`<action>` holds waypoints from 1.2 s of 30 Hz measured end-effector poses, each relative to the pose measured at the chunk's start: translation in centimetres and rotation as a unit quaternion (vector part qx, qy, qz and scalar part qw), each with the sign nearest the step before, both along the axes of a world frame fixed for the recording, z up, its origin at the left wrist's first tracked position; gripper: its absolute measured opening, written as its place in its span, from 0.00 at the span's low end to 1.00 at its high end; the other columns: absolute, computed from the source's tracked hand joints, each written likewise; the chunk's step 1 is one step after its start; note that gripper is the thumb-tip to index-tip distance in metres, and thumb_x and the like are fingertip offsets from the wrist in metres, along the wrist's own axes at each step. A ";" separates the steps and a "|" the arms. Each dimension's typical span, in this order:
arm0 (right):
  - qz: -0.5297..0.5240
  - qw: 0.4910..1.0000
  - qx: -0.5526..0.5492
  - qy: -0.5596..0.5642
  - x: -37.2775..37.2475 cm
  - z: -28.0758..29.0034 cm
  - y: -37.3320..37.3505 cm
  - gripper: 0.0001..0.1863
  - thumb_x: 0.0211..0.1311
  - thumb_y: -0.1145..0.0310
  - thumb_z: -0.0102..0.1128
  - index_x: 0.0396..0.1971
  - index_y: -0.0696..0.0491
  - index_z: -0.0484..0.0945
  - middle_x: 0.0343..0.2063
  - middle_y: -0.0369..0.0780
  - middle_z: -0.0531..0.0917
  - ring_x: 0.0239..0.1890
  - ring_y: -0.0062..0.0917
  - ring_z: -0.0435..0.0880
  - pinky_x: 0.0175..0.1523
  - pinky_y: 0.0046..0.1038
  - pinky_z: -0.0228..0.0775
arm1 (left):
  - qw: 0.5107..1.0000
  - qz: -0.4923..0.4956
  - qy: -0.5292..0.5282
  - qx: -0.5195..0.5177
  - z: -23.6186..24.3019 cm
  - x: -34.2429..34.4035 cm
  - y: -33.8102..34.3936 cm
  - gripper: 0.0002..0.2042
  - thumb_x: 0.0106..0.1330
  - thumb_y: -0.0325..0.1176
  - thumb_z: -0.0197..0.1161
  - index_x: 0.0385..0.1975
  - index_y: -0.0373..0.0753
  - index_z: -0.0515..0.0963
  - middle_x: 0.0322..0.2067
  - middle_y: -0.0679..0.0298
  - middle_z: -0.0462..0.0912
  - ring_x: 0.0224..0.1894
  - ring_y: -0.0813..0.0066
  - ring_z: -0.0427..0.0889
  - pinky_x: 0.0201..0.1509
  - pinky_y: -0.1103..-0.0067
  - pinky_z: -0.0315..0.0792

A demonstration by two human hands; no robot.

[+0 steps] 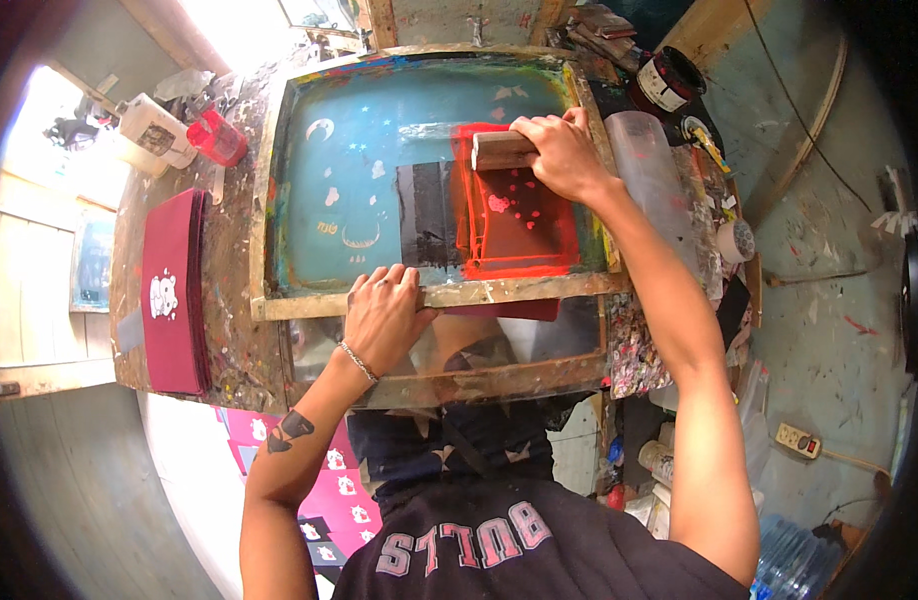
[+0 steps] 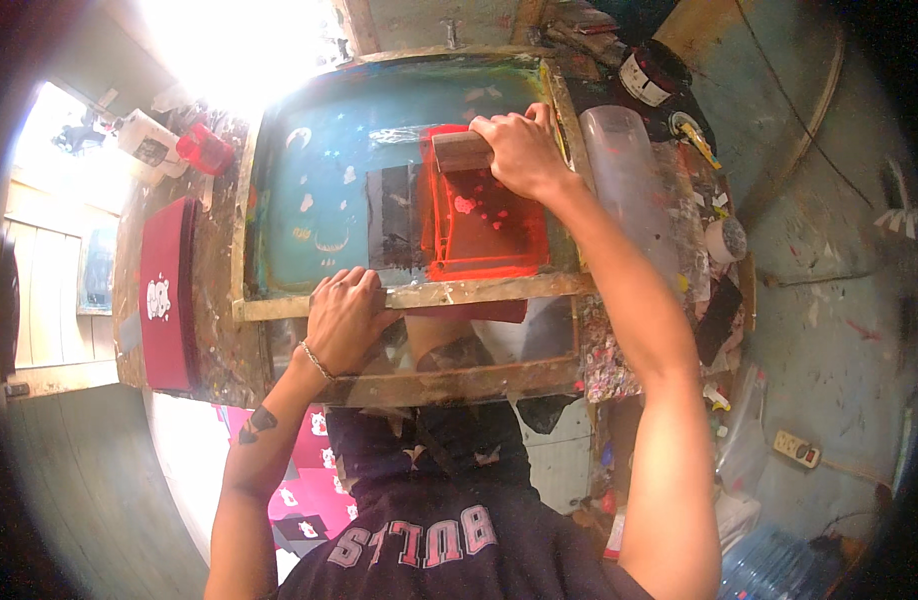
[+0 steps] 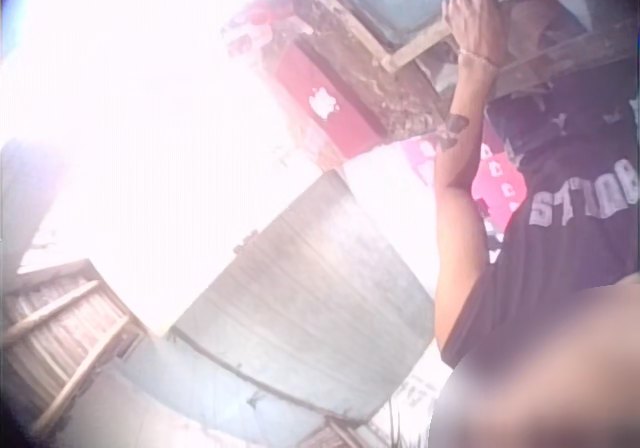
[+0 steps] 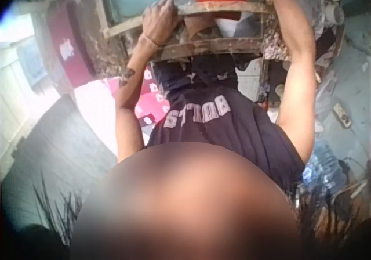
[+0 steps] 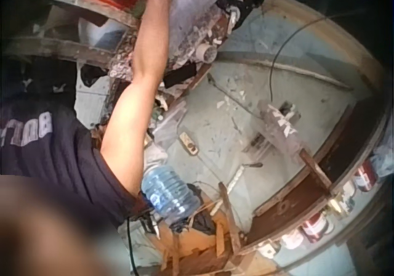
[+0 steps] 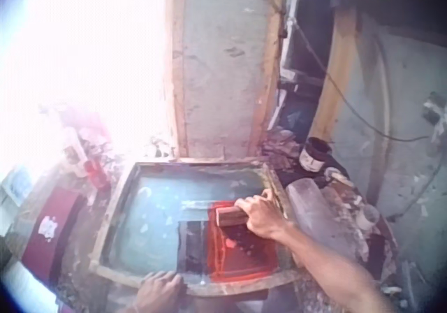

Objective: The person repeatedly places rectangular cards under a screen printing frame, uses a squeegee to apply red ink, and then removes the printed cards to set them aside. The process is repeated multiple times with different colored cards.

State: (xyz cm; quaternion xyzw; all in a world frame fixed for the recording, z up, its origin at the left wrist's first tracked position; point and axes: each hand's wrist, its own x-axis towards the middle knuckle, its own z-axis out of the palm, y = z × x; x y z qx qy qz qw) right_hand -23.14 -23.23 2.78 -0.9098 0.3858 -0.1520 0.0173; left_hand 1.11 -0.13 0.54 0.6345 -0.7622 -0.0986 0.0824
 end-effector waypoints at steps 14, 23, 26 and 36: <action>0.009 0.994 -0.108 -0.017 1.5 -2.1 8.5 0.12 0.60 0.76 0.54 0.43 0.54 0.80 0.32 0.42 0.84 0.40 0.35 0.83 0.57 0.42 0.61 | 1.000 0.002 0.000 0.007 -0.2 0.3 0.3 0.19 0.56 0.42 0.75 0.39 0.38 0.76 0.39 0.60 0.80 0.48 0.60 0.80 0.52 0.64 0.70; -0.046 0.997 0.049 -0.031 1.3 0.1 -0.3 0.17 0.52 0.69 0.68 0.45 0.48 0.84 0.33 0.47 0.88 0.40 0.44 0.86 0.56 0.41 0.63 | 0.999 0.016 0.038 -0.006 0.3 -0.3 0.0 0.19 0.56 0.41 0.75 0.38 0.37 0.77 0.38 0.58 0.81 0.48 0.58 0.80 0.52 0.64 0.71; 0.018 0.990 0.130 -0.054 -1.4 1.7 2.2 0.24 0.46 0.77 0.57 0.48 0.50 0.83 0.35 0.49 0.88 0.46 0.44 0.87 0.58 0.46 0.64 | 0.998 0.021 0.053 -0.013 -0.4 0.2 0.2 0.18 0.56 0.41 0.75 0.38 0.36 0.77 0.38 0.58 0.81 0.48 0.57 0.80 0.52 0.64 0.71; 0.023 0.994 0.104 0.024 -4.9 0.2 10.9 0.21 0.51 0.79 0.58 0.48 0.52 0.79 0.37 0.43 0.85 0.47 0.38 0.83 0.61 0.45 0.60 | 0.998 0.003 0.065 -0.022 -0.8 0.5 0.0 0.18 0.55 0.42 0.75 0.35 0.38 0.76 0.35 0.61 0.79 0.45 0.59 0.79 0.50 0.65 0.69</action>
